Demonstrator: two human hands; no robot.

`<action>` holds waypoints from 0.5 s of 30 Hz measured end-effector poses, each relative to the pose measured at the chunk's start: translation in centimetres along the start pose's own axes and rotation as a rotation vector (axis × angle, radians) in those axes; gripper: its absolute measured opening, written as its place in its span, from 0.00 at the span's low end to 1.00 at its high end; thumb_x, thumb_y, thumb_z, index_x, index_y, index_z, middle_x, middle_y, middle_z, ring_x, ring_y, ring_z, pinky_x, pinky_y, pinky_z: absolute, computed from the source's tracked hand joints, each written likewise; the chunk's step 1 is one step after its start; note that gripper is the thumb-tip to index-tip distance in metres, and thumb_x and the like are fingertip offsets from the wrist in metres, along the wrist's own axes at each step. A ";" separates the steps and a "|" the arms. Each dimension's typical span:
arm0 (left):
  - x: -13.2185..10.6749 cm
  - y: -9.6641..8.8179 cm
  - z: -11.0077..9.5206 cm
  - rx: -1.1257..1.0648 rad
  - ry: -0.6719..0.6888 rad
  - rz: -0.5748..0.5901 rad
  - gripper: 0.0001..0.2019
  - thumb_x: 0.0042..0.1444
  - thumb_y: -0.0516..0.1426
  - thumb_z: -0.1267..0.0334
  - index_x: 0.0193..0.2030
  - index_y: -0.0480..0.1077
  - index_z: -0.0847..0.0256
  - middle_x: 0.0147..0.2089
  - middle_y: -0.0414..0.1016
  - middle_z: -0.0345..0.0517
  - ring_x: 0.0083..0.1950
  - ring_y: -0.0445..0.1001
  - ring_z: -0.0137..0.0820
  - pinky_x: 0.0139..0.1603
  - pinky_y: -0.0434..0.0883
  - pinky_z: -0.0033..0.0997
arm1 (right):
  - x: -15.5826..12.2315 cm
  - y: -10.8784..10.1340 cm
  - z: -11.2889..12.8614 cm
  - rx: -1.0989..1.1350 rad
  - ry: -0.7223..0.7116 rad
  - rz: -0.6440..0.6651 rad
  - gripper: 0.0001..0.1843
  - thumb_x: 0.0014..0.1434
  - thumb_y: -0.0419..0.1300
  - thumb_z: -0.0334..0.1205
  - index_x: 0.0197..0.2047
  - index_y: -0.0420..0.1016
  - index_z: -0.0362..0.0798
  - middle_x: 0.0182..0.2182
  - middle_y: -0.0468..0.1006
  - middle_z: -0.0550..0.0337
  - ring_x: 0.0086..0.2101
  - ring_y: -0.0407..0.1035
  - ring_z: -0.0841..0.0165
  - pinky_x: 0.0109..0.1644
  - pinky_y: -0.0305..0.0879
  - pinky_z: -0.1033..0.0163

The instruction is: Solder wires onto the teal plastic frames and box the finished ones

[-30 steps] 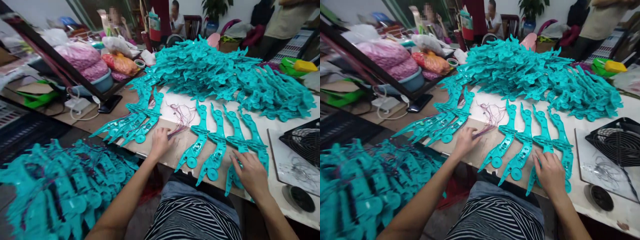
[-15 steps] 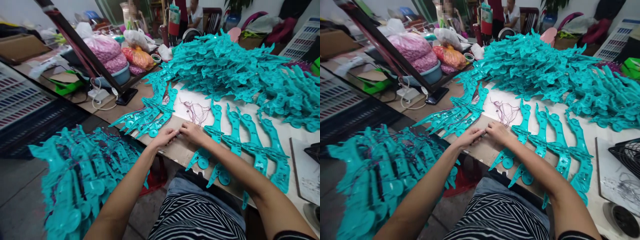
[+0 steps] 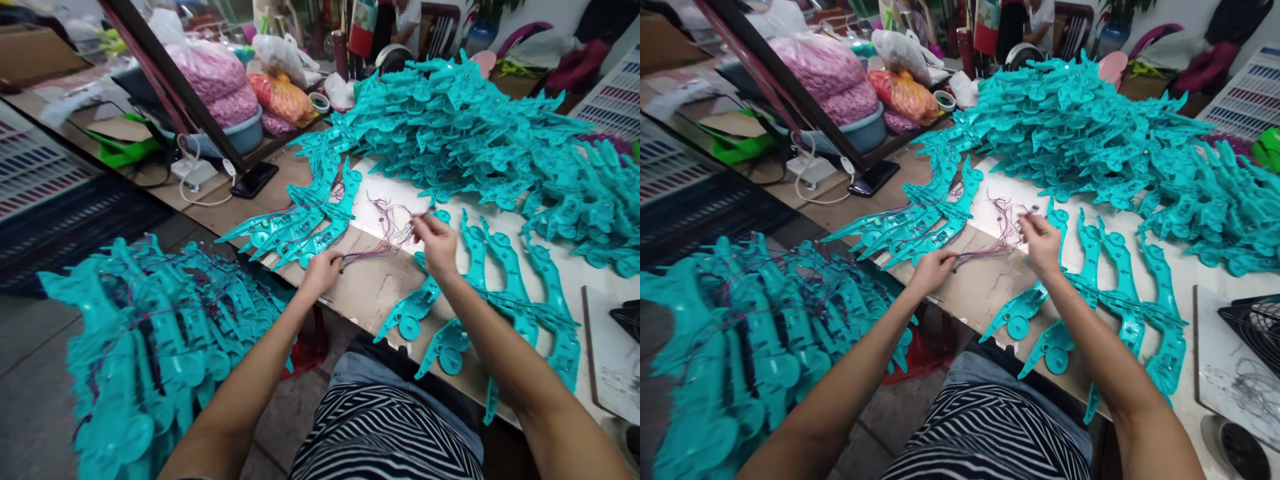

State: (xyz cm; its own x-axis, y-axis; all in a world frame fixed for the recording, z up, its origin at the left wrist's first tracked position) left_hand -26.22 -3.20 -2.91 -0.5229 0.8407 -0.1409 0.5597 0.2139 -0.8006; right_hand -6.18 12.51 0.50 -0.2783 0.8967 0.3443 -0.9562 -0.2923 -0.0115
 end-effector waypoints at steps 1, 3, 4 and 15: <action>-0.2 0.0 0.1 0.046 0.000 -0.016 0.16 0.61 0.52 0.68 0.47 0.81 0.63 0.49 0.82 0.51 0.52 0.78 0.40 0.53 0.71 0.33 | 1.1 -0.9 0.1 0.089 0.056 -0.067 0.14 0.54 0.66 0.52 0.37 0.78 0.49 0.28 0.77 0.62 0.26 0.69 0.72 0.27 0.66 0.66; -0.5 -0.1 0.3 0.106 -0.017 -0.028 0.17 0.63 0.51 0.67 0.49 0.80 0.62 0.49 0.82 0.52 0.52 0.78 0.42 0.52 0.71 0.34 | 3.3 -2.4 0.6 0.220 0.083 -0.146 0.17 0.52 0.68 0.53 0.38 0.76 0.50 0.29 0.78 0.63 0.27 0.71 0.73 0.27 0.68 0.67; -0.7 -0.1 0.3 0.131 -0.028 -0.034 0.17 0.63 0.51 0.66 0.49 0.79 0.62 0.49 0.82 0.52 0.52 0.78 0.42 0.52 0.72 0.34 | 4.4 -3.0 1.0 0.257 0.056 -0.167 0.18 0.52 0.68 0.54 0.38 0.74 0.50 0.31 0.78 0.63 0.28 0.73 0.72 0.29 0.70 0.67; -2.1 0.6 -1.2 0.400 0.007 -0.017 0.15 0.68 0.47 0.67 0.53 0.73 0.63 0.54 0.79 0.55 0.56 0.77 0.42 0.50 0.70 0.34 | 22.8 -2.3 13.7 0.241 -0.266 -0.085 0.08 0.72 0.44 0.34 0.41 0.60 0.52 0.38 0.72 0.65 0.36 0.73 0.83 0.42 0.68 0.74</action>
State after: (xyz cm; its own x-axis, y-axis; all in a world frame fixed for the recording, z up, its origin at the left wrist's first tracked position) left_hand -24.07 -4.26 -2.39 -0.5245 0.8425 -0.1230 0.2558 0.0181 -0.9666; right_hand -9.08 29.11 21.23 -0.1349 0.8127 0.5669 -0.9173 -0.3188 0.2387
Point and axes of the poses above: each hand's wrist, its own x-axis towards the middle knuckle, its own y-axis out of the palm, z = x × y, the point moved 4 cm from there along x, towards the middle knuckle
